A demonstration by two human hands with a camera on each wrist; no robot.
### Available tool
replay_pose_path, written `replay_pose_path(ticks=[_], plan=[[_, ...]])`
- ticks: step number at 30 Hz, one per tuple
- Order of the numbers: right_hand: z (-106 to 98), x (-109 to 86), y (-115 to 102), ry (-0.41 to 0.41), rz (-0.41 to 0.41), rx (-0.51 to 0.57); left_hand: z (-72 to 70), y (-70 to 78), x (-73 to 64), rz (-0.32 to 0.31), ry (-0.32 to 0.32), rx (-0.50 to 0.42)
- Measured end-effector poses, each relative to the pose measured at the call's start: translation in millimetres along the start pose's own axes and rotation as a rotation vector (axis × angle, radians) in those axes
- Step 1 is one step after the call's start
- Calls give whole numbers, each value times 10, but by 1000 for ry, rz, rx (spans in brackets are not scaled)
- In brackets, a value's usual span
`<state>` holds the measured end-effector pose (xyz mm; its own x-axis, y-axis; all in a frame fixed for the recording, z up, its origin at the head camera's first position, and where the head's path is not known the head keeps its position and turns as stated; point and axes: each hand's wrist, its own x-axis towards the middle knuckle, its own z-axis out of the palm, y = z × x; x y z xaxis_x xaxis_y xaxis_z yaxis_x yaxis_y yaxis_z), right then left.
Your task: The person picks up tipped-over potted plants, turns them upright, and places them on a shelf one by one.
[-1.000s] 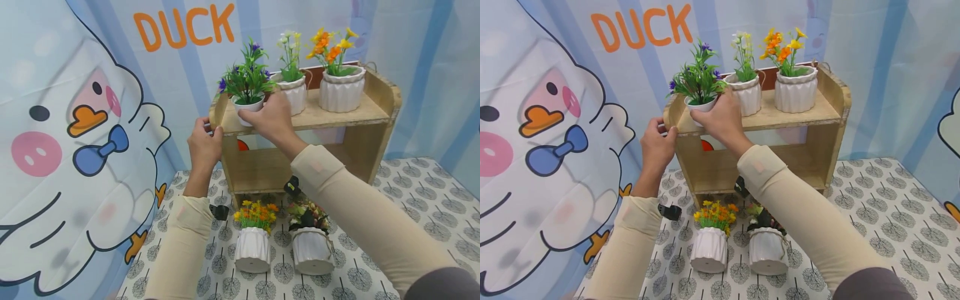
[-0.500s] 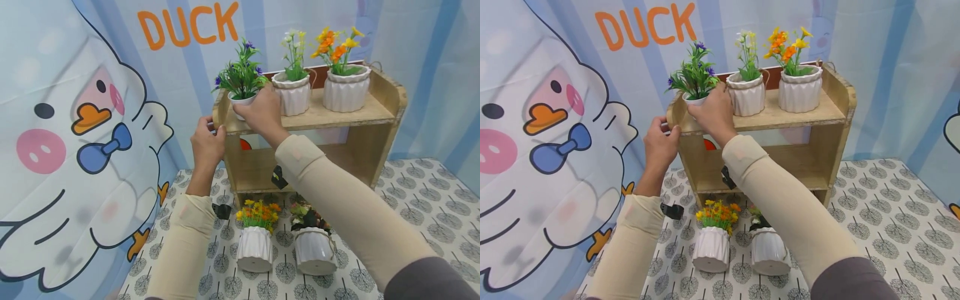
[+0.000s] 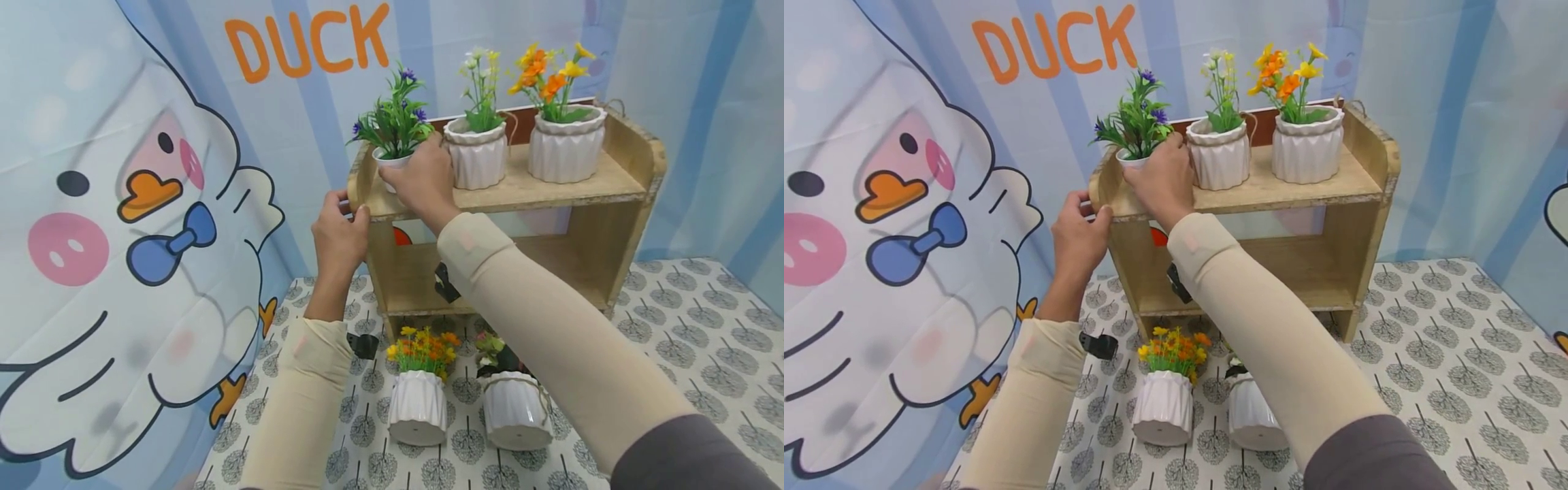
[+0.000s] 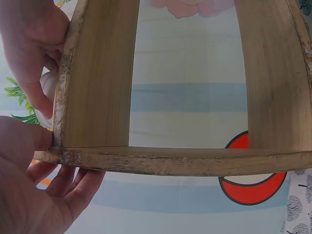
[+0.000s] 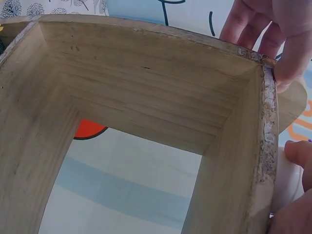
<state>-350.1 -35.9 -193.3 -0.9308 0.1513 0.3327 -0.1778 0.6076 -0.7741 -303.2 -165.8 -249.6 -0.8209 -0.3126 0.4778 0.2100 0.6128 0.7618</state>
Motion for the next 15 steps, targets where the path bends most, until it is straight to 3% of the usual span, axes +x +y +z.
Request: replay_pose_path(ticks=[15], plan=[[14, -20, 15, 2, 1, -48, -12, 21, 0, -24, -9, 5]])
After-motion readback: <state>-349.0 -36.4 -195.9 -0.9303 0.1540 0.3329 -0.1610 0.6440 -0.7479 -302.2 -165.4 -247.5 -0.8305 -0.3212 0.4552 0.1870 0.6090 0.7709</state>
